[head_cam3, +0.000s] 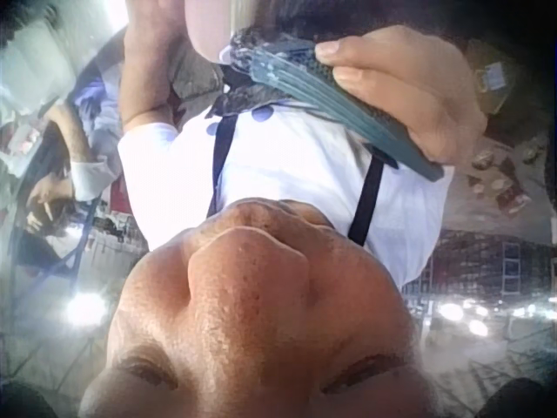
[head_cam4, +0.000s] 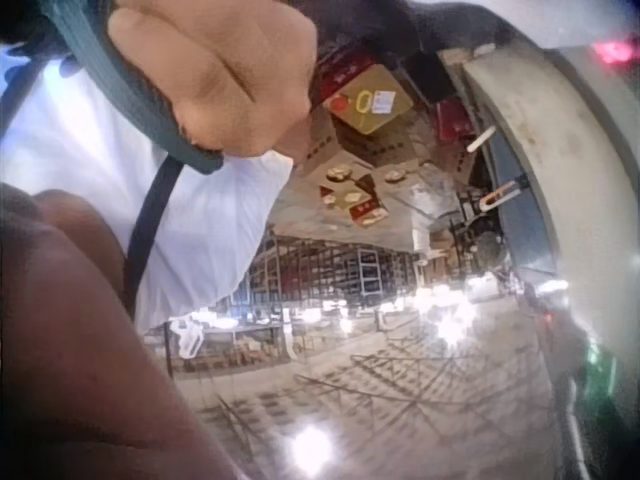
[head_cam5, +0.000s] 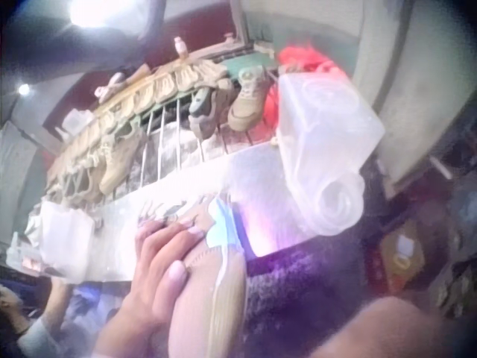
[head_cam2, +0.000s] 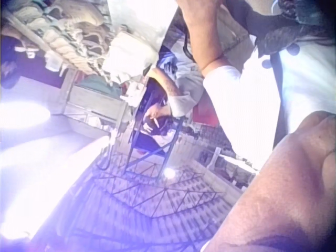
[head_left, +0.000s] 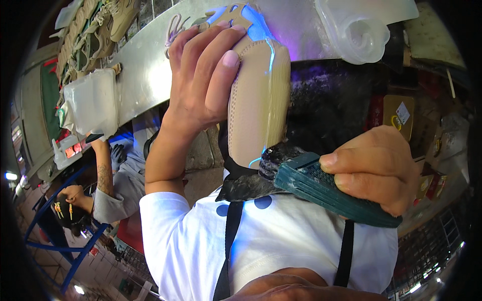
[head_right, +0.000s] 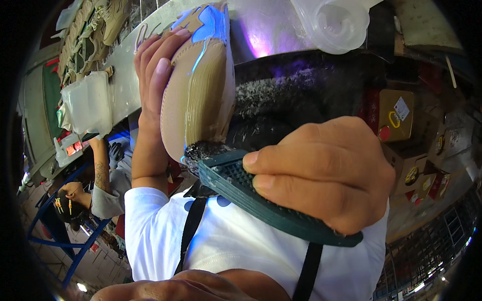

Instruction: The person applies a liquid to the base of shoe uppers using a brush and then places the shoes back onto a conveyor rack.

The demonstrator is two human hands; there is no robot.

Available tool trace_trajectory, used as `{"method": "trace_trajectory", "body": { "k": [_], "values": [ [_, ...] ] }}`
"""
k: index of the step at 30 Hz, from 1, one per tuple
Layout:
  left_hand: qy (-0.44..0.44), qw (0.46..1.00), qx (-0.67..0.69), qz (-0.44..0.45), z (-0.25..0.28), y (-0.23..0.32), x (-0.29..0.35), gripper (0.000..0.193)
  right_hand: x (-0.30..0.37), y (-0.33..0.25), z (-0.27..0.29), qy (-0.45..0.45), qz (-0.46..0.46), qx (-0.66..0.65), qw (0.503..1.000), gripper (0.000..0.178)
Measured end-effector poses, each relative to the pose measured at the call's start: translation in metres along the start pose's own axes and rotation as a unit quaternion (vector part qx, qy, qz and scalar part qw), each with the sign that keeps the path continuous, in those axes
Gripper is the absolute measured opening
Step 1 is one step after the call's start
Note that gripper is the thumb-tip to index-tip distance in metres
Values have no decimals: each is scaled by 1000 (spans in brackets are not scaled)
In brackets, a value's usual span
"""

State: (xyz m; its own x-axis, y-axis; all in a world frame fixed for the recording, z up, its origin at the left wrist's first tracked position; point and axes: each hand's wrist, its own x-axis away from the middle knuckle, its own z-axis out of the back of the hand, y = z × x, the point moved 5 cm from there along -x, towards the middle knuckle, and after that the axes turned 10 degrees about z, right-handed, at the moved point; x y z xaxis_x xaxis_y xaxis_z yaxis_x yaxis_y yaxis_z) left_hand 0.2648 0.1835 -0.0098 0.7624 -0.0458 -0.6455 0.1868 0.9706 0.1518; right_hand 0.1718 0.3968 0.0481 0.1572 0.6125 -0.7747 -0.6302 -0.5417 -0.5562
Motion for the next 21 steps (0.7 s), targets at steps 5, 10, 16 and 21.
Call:
{"method": "trace_trajectory", "body": {
  "k": [5, 10, 16, 21],
  "values": [
    [-3, 999, -2, 37, -2, -4, -15, 64, -15, -17, 8, -7, 3, 119, 993, 31],
    [-44, 995, -11, 84, 4, 4, -31, 72, -42, -14, 26, -69, -1, 115, 991, 33],
    [-70, 994, 10, 80, -1, -7, -49, 81, -81, 1, 52, -180, 44, 109, 977, 25],
    [-140, 984, 8, 107, 1, -14, -67, 94, -119, 7, 66, -362, 38, 118, 924, 27]
  ]
}}
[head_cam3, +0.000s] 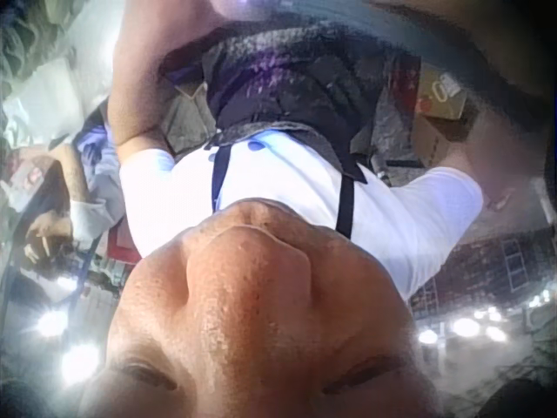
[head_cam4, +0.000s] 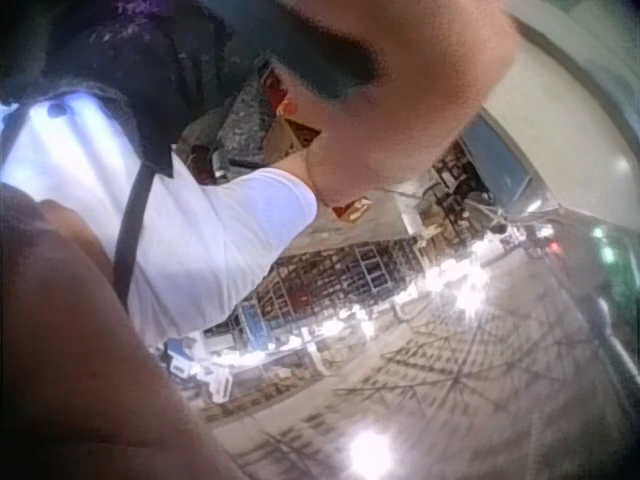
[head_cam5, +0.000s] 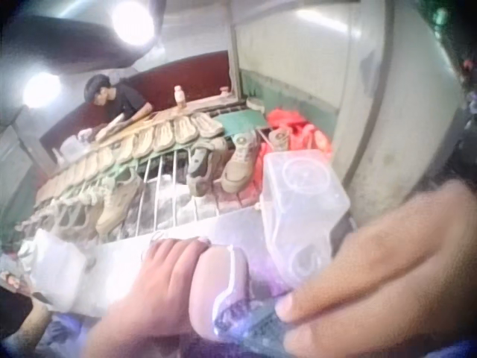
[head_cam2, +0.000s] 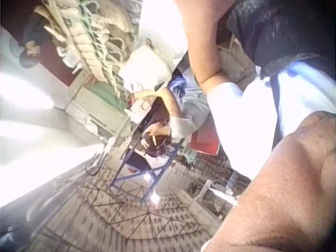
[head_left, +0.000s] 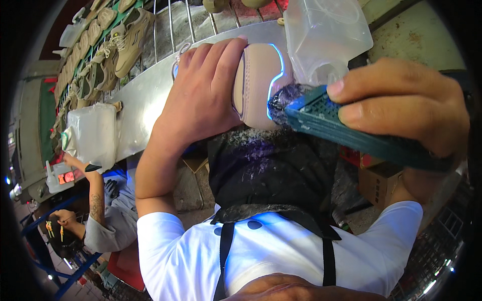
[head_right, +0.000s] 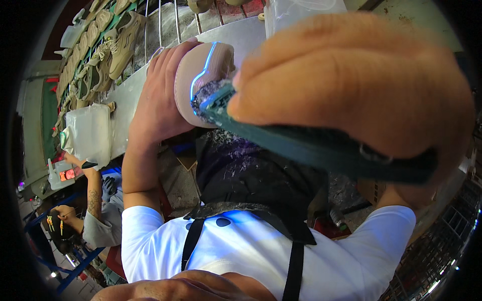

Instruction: The person applies a liquid to the base of shoe uppers using a brush and then places the shoes back onto a conveyor rack.

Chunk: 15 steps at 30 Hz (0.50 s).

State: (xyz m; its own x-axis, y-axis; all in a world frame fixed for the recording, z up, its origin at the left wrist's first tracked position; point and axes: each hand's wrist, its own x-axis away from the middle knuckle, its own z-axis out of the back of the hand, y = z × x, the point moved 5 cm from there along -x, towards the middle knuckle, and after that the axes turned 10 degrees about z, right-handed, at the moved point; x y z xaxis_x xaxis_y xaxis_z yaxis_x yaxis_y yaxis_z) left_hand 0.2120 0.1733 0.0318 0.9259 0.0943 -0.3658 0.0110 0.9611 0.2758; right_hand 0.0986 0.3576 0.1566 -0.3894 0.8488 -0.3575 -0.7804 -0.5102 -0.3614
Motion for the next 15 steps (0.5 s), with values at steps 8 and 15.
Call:
{"method": "trace_trajectory", "body": {
  "k": [8, 15],
  "values": [
    [-75, 997, -2, -4, 4, 12, -28, 105, 17, -1, 15, -138, -22, -29, 990, 37],
    [-123, 986, 113, 1, 13, 9, -20, 107, 74, 24, -2, 196, -127, -296, 926, 47]
  ]
}}
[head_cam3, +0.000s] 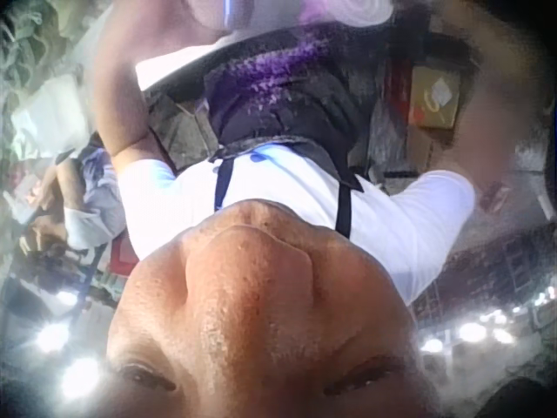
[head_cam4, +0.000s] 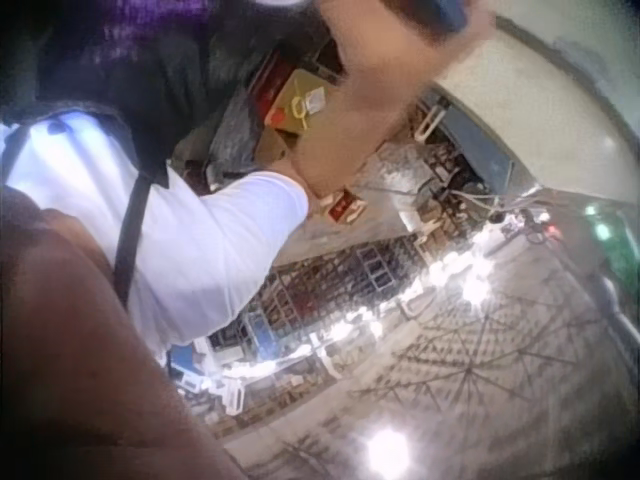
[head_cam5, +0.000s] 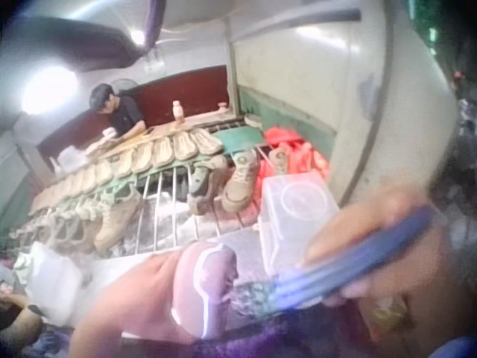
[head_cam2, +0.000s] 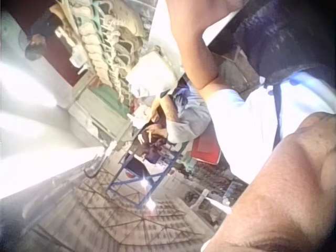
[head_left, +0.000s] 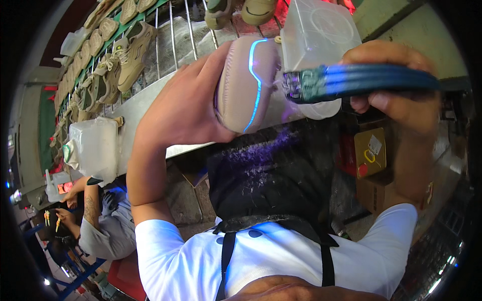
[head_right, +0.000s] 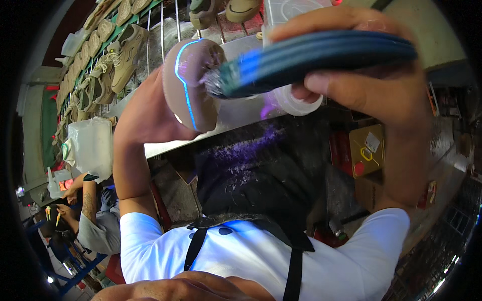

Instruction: The person applies a liquid to the base of shoe uppers using a brush and then places the shoes back onto a conveyor rack.

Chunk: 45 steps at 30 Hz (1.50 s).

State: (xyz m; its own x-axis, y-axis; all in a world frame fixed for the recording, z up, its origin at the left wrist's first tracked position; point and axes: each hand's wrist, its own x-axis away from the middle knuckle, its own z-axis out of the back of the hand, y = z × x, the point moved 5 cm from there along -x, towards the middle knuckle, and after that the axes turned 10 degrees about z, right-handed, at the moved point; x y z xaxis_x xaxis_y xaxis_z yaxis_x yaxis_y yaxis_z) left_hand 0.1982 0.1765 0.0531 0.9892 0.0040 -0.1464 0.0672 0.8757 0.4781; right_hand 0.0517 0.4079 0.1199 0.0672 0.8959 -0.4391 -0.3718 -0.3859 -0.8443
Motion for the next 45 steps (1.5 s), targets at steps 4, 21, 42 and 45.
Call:
{"method": "trace_trajectory", "body": {
  "k": [4, 21, 42, 45],
  "values": [
    [5, 999, 46, -6, 7, -3, 17, 107, 2, 67, -58, 249, 68, -210, 943, 50],
    [-104, 994, 10, 42, 12, -16, 21, 125, -21, 18, -22, 76, 71, 121, 987, 46],
    [-65, 989, 104, 84, 12, -39, 5, 93, -17, 22, -87, 39, 82, 309, 947, 23],
    [-52, 987, 125, 83, 8, -35, 0, 101, -12, 37, -89, 44, 85, 272, 957, 25]
  ]
}}
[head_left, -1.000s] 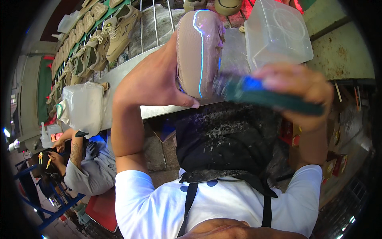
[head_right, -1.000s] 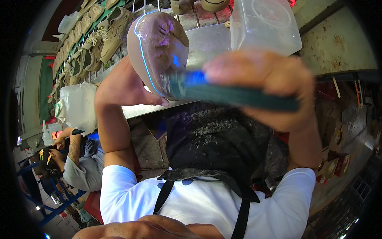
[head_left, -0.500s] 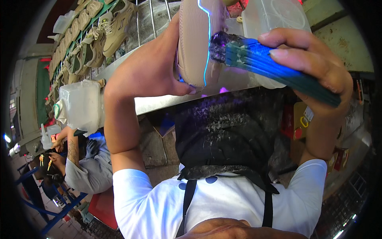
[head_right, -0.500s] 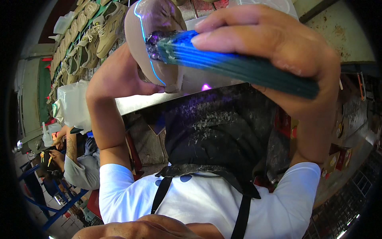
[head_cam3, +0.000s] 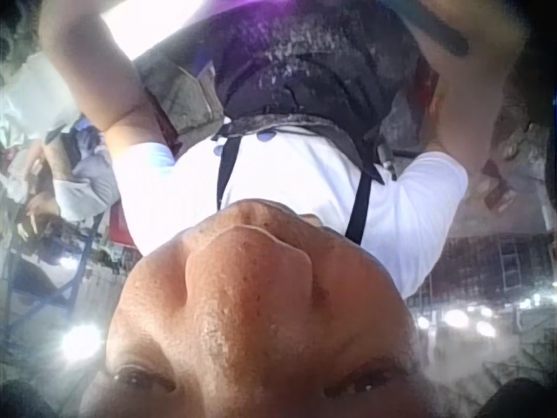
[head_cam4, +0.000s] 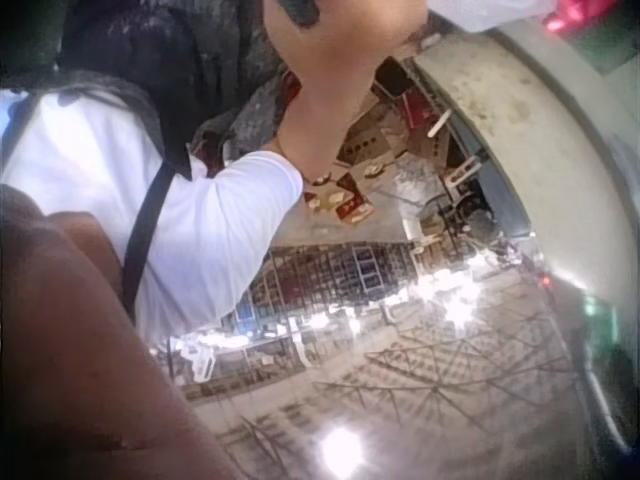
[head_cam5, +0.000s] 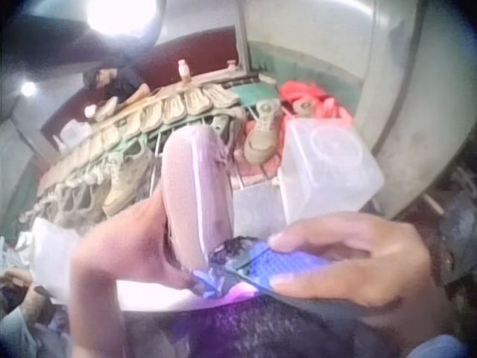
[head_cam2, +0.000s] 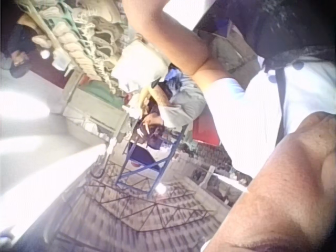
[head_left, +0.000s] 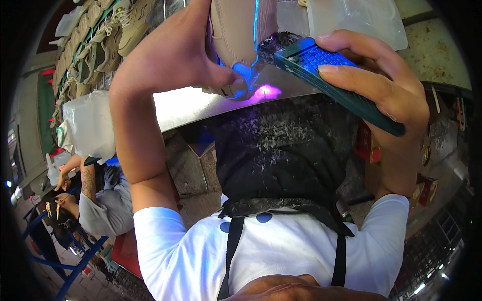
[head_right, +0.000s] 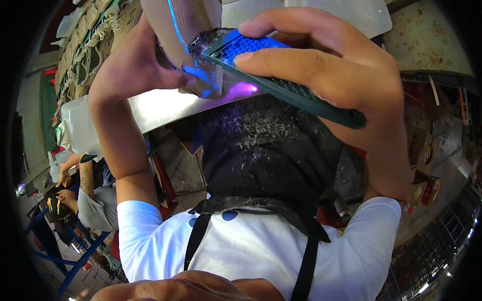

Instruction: The person applies a liquid to the base of shoe uppers using a brush and then places the shoes back onto a conveyor rack.

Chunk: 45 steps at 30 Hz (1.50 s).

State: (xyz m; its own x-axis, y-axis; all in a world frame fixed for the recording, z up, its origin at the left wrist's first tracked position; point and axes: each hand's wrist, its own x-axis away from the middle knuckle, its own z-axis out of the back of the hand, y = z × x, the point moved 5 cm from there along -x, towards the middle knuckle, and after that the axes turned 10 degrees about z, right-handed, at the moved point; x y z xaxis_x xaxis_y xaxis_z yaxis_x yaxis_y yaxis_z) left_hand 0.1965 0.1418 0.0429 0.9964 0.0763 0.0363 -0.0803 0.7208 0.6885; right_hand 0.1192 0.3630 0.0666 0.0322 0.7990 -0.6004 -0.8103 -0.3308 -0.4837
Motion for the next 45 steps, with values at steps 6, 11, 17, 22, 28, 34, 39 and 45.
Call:
{"method": "trace_trajectory", "body": {
  "k": [6, 11, 17, 22, 28, 34, 39, 45],
  "values": [
    [-31, 999, -30, 2, 14, 3, -4, 127, 16, 27, -23, 54, 40, -54, 996, 30],
    [-31, 993, 80, 81, 16, -17, -12, 126, 22, 38, -42, 95, 59, -40, 993, 32],
    [-107, 960, 121, 230, 28, 19, -21, 123, 24, 41, -54, 78, 69, -11, 995, 29],
    [4, 997, -30, 76, 20, -28, -16, 122, 29, 49, -57, 101, 56, -49, 992, 31],
    [-22, 993, -14, 112, 11, 0, -16, 126, 46, 56, -78, 143, -7, -44, 989, 32],
    [-21, 986, 153, 62, 12, -48, -20, 128, 58, 58, -80, 155, -125, -175, 964, 29],
    [-16, 984, 171, 44, 12, -45, -19, 127, 45, 60, -71, 241, -96, -278, 925, 33],
    [11, 980, 181, 81, 13, -39, -19, 124, 32, 54, -77, 298, -89, -250, 917, 33]
  ]
}}
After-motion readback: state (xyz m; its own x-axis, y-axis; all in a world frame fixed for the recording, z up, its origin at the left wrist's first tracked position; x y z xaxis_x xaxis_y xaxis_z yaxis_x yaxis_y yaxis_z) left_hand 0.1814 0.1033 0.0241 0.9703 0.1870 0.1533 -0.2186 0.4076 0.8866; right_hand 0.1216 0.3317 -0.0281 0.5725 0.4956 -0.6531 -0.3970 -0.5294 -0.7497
